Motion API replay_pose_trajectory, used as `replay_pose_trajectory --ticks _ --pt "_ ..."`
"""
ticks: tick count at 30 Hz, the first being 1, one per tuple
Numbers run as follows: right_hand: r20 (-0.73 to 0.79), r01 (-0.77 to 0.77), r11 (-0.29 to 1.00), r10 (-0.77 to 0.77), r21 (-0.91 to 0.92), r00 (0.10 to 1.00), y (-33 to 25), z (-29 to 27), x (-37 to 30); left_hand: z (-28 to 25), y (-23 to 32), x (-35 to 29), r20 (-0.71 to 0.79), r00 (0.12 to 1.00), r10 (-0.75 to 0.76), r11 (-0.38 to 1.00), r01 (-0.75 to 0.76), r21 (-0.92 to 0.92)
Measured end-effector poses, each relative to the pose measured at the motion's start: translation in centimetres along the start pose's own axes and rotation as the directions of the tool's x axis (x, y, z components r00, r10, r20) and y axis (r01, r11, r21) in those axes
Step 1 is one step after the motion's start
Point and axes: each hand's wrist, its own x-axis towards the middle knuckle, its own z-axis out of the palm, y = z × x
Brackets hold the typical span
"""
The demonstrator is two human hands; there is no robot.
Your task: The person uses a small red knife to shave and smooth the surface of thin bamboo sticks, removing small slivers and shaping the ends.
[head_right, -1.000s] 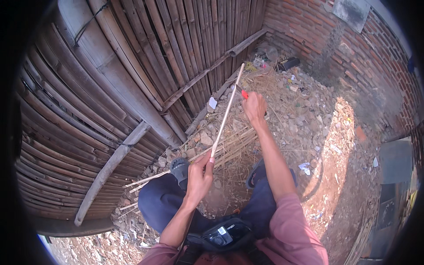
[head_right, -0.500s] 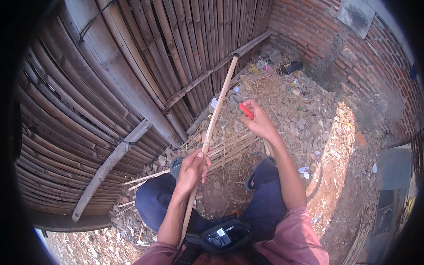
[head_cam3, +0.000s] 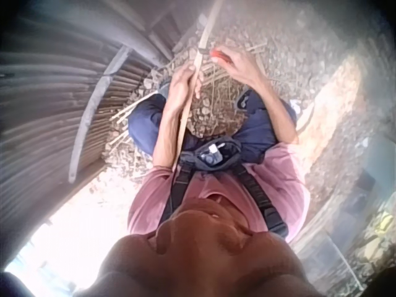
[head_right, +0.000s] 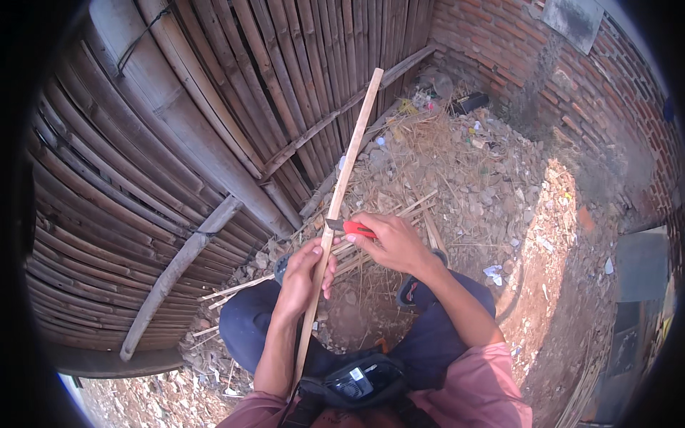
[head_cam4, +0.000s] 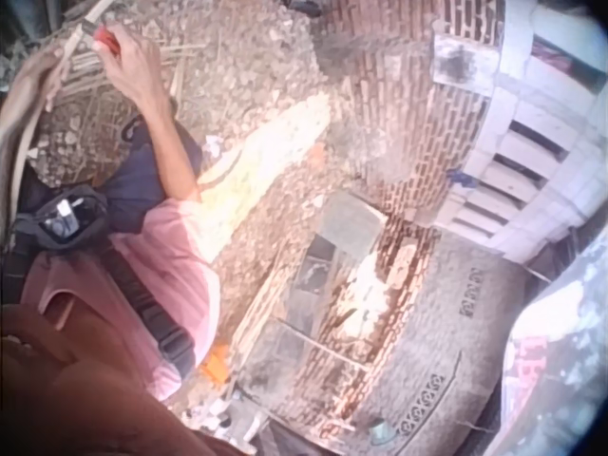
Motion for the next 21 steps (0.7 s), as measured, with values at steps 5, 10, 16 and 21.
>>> replay_pose_trajectory --ticks 5,10,16,21 --pt "0.01 0.052 0.998 -0.052 0.031 0.999 0.4 0.7 -0.4 0.5 -0.3 0.2 -0.04 0.999 0.025 0.996 -0.021 0.082" --pt "-0.024 0.107 0.994 -0.106 0.023 0.994 0.5 1.7 -0.8 0.9 -0.5 0.1 -0.159 0.983 0.095 0.924 -0.027 0.381" --pt "-0.023 0.137 0.991 -0.137 -0.013 0.99 0.3 2.2 -0.8 0.5 -1.9 0.7 -0.176 0.93 0.322 0.827 -0.186 0.531" --pt "0.026 0.112 0.994 -0.112 -0.015 0.993 0.1 1.9 -0.7 0.6 -1.8 0.7 -0.205 0.927 0.314 0.805 -0.145 0.575"
